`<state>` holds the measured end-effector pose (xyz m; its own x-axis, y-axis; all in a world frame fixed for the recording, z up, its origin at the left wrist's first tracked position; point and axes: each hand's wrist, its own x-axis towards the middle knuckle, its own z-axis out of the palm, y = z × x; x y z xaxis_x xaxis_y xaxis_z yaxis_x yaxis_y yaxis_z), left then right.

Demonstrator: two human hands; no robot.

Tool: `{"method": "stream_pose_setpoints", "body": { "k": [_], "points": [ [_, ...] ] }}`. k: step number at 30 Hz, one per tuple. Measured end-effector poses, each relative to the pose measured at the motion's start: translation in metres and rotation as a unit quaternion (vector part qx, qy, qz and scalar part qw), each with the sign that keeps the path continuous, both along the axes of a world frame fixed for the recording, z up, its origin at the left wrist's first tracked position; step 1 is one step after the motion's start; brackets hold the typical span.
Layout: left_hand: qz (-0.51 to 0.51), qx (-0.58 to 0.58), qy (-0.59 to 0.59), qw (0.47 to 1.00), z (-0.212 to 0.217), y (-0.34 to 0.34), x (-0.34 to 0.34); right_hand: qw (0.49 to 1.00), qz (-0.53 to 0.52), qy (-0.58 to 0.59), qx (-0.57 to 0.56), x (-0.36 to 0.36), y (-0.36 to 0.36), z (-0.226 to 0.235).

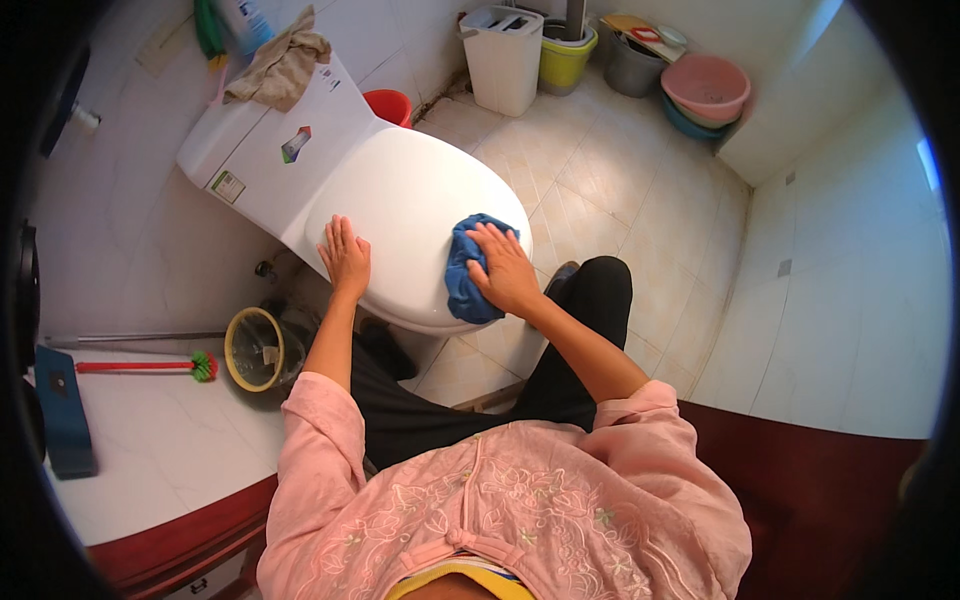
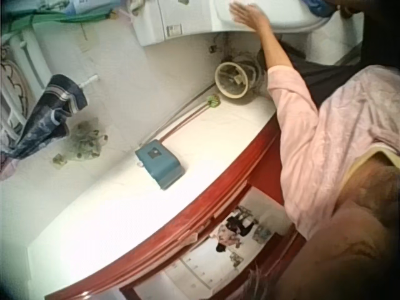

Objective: The person wipes the top of a toilet lid with a blue cloth, moving it across the surface and edges, then stands up and places the cloth in a sink.

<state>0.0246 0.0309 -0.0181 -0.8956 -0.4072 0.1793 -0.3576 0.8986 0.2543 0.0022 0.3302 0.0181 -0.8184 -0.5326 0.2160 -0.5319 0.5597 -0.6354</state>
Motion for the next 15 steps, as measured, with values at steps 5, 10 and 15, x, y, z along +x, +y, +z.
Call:
{"method": "stream_pose_setpoints", "body": {
  "k": [5, 10, 15],
  "points": [
    [0.102, 0.054, -0.084, 0.990, 0.024, 0.033, -0.019, 0.995, -0.080, -0.023, -0.054, -0.009, 0.016, -0.014],
    [0.124, -0.024, -0.052, 0.991, 0.007, 0.040, -0.015, 0.990, -0.092, -0.061, -0.088, -0.053, 0.007, -0.024],
    [0.117, -0.050, -0.028, 0.992, -0.001, 0.038, -0.013, 0.968, -0.129, -0.171, -0.130, -0.129, -0.007, -0.024]
  ]
}}
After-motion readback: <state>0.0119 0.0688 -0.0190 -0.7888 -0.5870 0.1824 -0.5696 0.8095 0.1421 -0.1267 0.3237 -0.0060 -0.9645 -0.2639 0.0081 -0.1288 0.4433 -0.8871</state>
